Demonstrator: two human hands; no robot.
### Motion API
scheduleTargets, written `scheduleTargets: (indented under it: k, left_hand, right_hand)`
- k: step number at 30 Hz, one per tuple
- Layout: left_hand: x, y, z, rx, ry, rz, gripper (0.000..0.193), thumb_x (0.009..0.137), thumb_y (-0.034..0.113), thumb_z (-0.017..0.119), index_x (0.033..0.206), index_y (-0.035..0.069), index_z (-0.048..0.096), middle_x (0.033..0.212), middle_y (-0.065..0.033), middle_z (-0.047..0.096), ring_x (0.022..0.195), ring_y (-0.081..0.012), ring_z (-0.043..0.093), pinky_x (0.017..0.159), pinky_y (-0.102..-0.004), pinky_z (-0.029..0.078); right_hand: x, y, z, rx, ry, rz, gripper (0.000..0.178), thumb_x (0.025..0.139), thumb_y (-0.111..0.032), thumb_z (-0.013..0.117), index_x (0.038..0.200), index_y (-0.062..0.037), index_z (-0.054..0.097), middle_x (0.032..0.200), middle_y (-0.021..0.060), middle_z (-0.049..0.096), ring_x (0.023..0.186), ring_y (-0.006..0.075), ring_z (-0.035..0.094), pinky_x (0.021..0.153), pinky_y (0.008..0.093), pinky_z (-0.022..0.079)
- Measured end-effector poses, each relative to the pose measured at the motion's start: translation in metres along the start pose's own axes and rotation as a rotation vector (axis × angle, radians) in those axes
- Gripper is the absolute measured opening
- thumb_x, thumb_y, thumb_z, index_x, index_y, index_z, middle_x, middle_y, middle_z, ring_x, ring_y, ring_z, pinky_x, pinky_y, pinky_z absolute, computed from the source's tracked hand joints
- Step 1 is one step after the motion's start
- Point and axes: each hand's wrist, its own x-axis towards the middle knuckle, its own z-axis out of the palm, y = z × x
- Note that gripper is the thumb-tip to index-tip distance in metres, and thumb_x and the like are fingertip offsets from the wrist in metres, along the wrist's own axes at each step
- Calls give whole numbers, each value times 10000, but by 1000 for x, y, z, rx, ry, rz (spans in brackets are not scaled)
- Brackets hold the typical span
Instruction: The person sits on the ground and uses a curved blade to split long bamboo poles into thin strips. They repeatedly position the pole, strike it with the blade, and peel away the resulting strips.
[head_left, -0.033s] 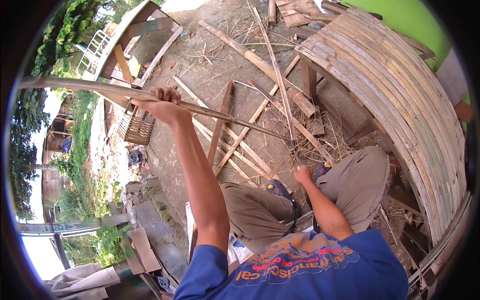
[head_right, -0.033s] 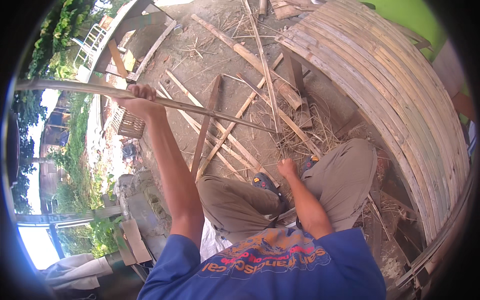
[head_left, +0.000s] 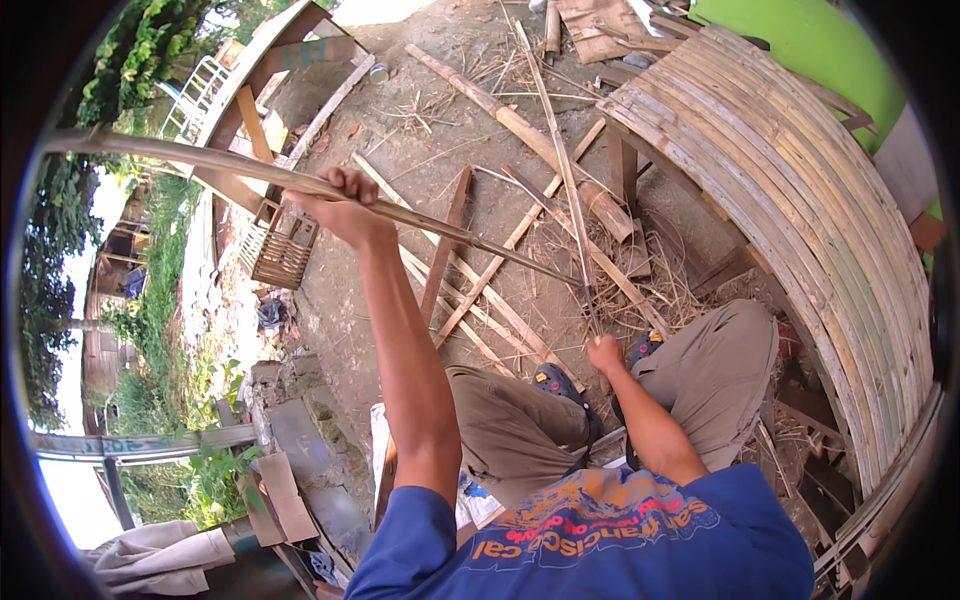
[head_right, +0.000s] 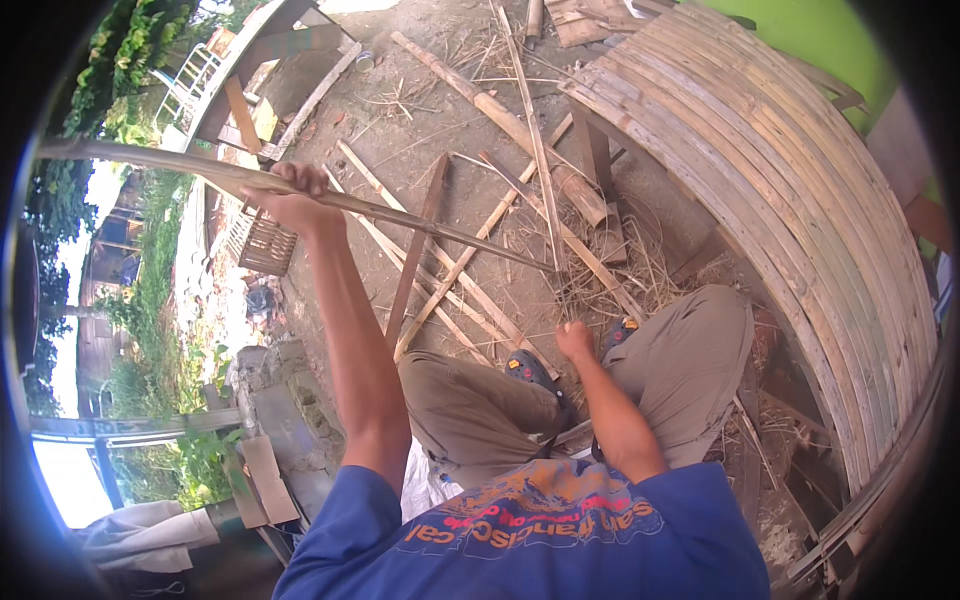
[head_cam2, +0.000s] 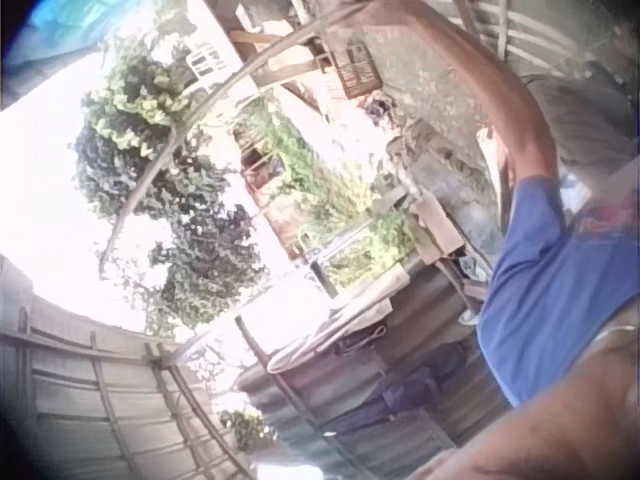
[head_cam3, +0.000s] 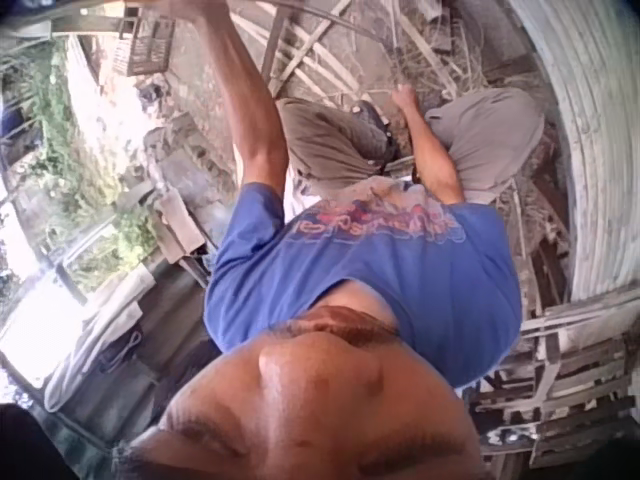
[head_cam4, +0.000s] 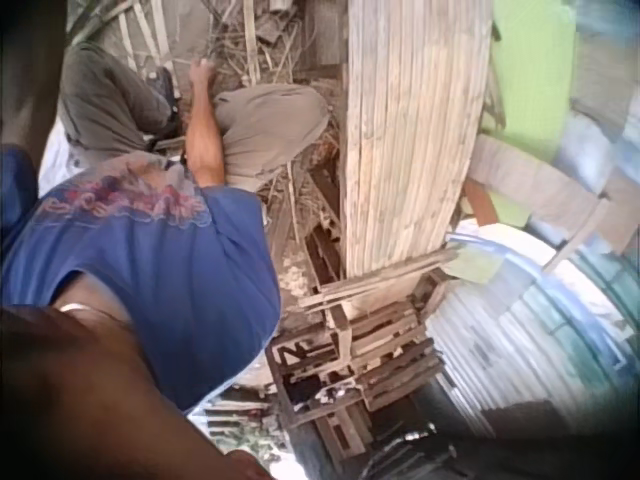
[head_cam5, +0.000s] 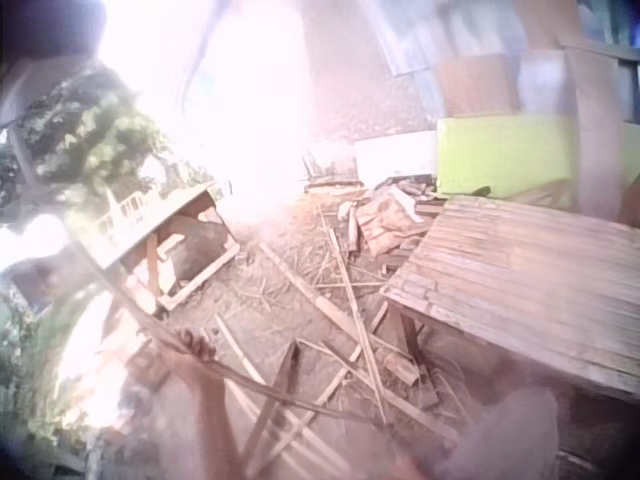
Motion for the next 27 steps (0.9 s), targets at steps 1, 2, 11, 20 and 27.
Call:
scheduleTargets:
  k: [1,2,11,20,27]
  left_hand:
    - [-7,-6,-6,-109,-121,30,594,1030,649,277,849,100,417,738,-5,405,642,-141,381,580,-281,349]
    - [-4,-17,-28,-202,-341,-16,531,1053,573,324,971,73,483,844,-27,471,771,-174,448,742,-330,401]
    - [-31,-34,-27,15,-274,-15,284,1007,284,623,1149,38,608,989,-59,658,899,-152,613,821,-319,492]
    - [-29,13,-23,165,-222,176,331,1037,337,568,1115,48,709,935,16,684,834,-65,602,746,-266,497]
    - [-3,65,-16,289,-194,216,291,1007,345,624,1011,68,712,809,32,642,709,-35,538,695,-240,493]
  right_hand:
    - [-2,-4,-2,-6,12,-26,474,838,-410,684,923,56,687,962,295,689,953,448,672,832,504,528]
    - [-4,-4,-1,-3,34,-52,485,836,-420,683,905,60,689,949,293,691,946,448,673,825,504,528]
    - [-14,-23,-37,-16,18,-83,493,843,-422,691,898,67,691,946,308,689,960,444,676,830,495,529]
    - [-67,-62,-59,29,182,-298,500,886,-422,659,1029,57,647,947,296,689,918,480,664,790,499,529]
    - [-139,-187,-122,314,184,-671,442,959,-374,604,1125,33,565,874,291,676,862,480,667,735,514,511]
